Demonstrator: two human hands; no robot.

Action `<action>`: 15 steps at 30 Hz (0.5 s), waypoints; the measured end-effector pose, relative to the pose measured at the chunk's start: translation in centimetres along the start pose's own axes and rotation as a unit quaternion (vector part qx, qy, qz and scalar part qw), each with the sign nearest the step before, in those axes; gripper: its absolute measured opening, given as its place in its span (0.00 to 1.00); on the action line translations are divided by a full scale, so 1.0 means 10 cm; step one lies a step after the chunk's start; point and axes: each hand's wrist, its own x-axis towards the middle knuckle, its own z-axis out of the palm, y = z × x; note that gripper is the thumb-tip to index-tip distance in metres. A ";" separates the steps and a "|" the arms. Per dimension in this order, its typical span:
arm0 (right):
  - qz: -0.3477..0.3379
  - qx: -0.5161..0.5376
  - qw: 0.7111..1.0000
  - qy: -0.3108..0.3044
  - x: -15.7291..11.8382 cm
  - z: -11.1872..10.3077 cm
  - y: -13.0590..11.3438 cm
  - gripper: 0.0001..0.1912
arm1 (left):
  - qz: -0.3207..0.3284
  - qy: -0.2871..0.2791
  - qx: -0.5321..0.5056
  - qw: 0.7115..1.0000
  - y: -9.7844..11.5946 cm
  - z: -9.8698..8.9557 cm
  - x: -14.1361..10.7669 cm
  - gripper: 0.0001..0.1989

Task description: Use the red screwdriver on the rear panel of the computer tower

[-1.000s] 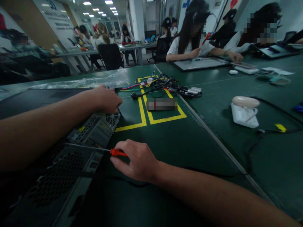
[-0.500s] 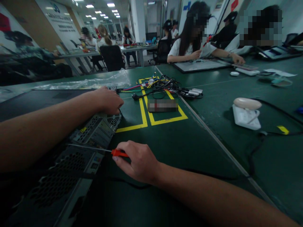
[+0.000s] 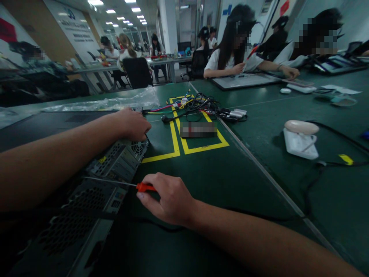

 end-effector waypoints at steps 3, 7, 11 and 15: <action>0.001 0.000 1.000 0.003 0.00 0.00 0.00 0.09 | -0.003 -0.002 0.003 1.000 0.00 0.00 0.00 0.20; 0.013 0.011 1.000 -0.010 0.03 -0.02 -0.02 0.10 | -0.002 -0.004 0.018 1.000 -0.01 0.01 0.02 0.20; 0.028 0.017 0.999 -0.018 0.04 -0.04 -0.04 0.09 | -0.004 0.000 0.012 1.000 -0.02 0.02 0.01 0.20; 0.024 0.033 0.999 -0.010 0.03 -0.03 -0.03 0.10 | -0.001 -0.001 0.013 1.000 -0.01 0.00 0.01 0.19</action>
